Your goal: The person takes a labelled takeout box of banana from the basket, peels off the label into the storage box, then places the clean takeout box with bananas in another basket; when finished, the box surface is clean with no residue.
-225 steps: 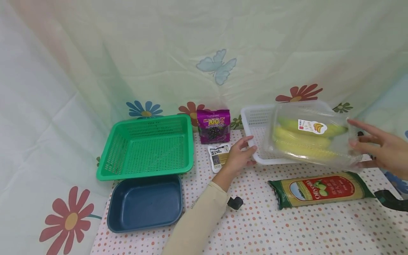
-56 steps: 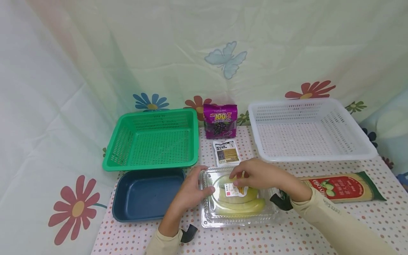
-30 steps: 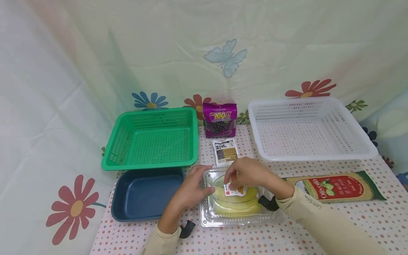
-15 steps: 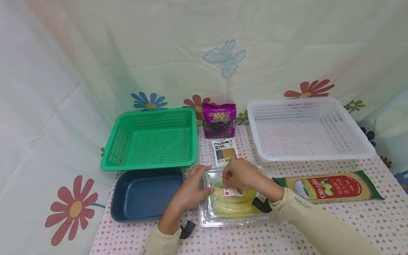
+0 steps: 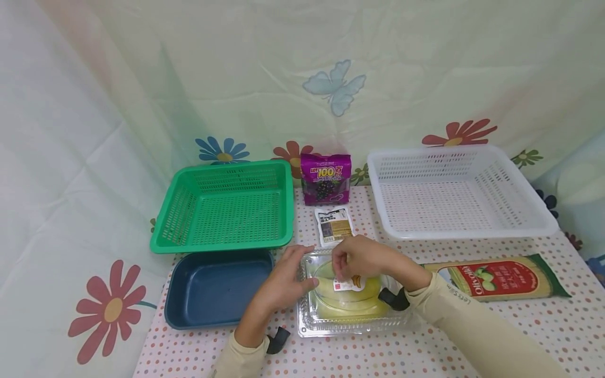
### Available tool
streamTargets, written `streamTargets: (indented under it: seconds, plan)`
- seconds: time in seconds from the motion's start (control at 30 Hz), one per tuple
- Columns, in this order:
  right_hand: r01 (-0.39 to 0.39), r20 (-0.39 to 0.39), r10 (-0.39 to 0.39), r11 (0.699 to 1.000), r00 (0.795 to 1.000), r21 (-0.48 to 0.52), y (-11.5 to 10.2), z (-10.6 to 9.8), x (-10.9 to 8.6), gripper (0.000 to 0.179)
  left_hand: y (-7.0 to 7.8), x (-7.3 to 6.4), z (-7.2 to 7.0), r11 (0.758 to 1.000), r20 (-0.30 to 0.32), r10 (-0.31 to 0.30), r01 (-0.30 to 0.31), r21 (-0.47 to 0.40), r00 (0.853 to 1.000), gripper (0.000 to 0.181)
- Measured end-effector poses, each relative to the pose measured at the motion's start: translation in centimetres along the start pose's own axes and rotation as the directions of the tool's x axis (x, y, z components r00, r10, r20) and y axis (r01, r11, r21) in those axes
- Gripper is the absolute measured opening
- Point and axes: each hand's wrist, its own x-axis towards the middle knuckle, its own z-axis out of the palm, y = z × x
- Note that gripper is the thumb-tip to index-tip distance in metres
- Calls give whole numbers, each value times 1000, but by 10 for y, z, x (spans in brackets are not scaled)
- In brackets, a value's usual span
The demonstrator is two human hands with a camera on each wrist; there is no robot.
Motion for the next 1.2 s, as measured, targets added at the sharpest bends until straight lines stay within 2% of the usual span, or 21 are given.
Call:
streamTargets:
  seconds: [0.27, 0.57, 0.97, 1.2]
  plan:
    - [-34, -21, 34, 999, 999, -4, -1, 1, 4, 13, 0, 0, 1, 1000, 6, -10, 10, -6, 1000, 69]
    - [-33, -47, 31, 999, 998, -41, -1, 2, 3, 16, -1, 1, 1, 1000, 4, -14, 14, -13, 1000, 69]
    - [-7, 13, 7, 1000, 1000, -4, 1, -4, 2, 11, -1, 1, 1, 999, 4, -22, 22, -23, 1000, 69]
    - [-16, 46, 16, 1000, 999, 18, 3, -7, 2, 13, -1, 1, 0, 999, 4, -29, 29, -24, 1000, 70]
